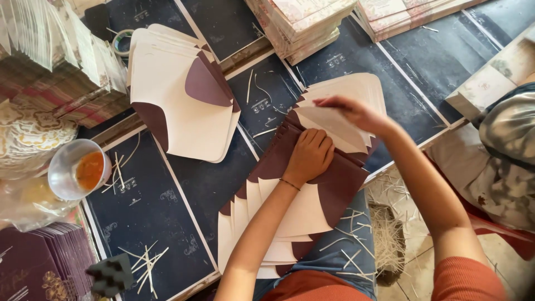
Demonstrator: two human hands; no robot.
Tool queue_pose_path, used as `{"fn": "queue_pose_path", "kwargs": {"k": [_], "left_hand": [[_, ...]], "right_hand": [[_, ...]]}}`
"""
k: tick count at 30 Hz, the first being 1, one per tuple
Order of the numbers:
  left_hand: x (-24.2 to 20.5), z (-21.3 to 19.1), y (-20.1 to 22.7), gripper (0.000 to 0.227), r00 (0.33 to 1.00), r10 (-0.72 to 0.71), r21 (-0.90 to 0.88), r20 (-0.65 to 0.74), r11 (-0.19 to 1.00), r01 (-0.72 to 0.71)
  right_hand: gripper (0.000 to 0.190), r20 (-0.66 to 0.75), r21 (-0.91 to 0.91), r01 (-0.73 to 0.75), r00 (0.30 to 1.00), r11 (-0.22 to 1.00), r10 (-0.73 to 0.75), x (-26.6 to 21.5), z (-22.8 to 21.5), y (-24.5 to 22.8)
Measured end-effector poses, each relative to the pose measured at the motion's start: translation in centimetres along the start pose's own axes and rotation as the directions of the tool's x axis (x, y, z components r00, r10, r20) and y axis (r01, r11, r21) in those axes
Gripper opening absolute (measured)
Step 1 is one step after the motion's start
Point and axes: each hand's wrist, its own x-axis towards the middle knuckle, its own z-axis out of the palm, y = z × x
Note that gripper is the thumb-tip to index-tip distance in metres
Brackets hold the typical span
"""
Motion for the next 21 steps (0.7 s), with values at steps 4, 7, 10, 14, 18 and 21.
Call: {"fn": "queue_pose_path", "kwargs": {"k": [4,7,10,14,18,21], "left_hand": [[-3.8,-0.9,-0.4,0.026,0.969,0.089,0.071,-0.231,0.995,-0.074],[-4.3,-2.3,0.1,0.032,0.951,0.091,0.042,-0.295,0.996,-0.082],[-2.0,-3.0,0.5,0.033,0.942,0.095,0.016,-0.321,0.995,-0.095],[1.5,-3.6,1.2,0.025,0.975,0.057,-0.044,-0.214,0.997,-0.068],[2.1,-1.6,1.5,0.025,0.999,-0.010,-0.095,-0.047,0.995,0.005],[2.1,-2.3,1.6,0.024,1.000,-0.006,-0.117,-0.017,0.993,0.004]], "right_hand": [[0.046,0.075,-0.151,-0.049,0.995,0.987,0.061,-0.9,6.6,-2.6],[0.052,0.059,-0.396,0.124,0.992,0.910,-0.109,-3.1,10.2,3.9],[0.055,0.117,-0.786,0.287,0.939,0.548,-0.324,-3.9,11.0,5.5],[0.040,-0.108,-0.727,-0.076,0.994,0.682,-0.005,-2.9,2.1,8.9],[0.029,-0.448,-0.890,-0.435,0.891,0.139,-0.079,-3.2,-4.0,6.3],[0.027,-0.312,-0.647,-0.277,0.946,0.710,0.085,-1.8,-5.6,5.0]]}}
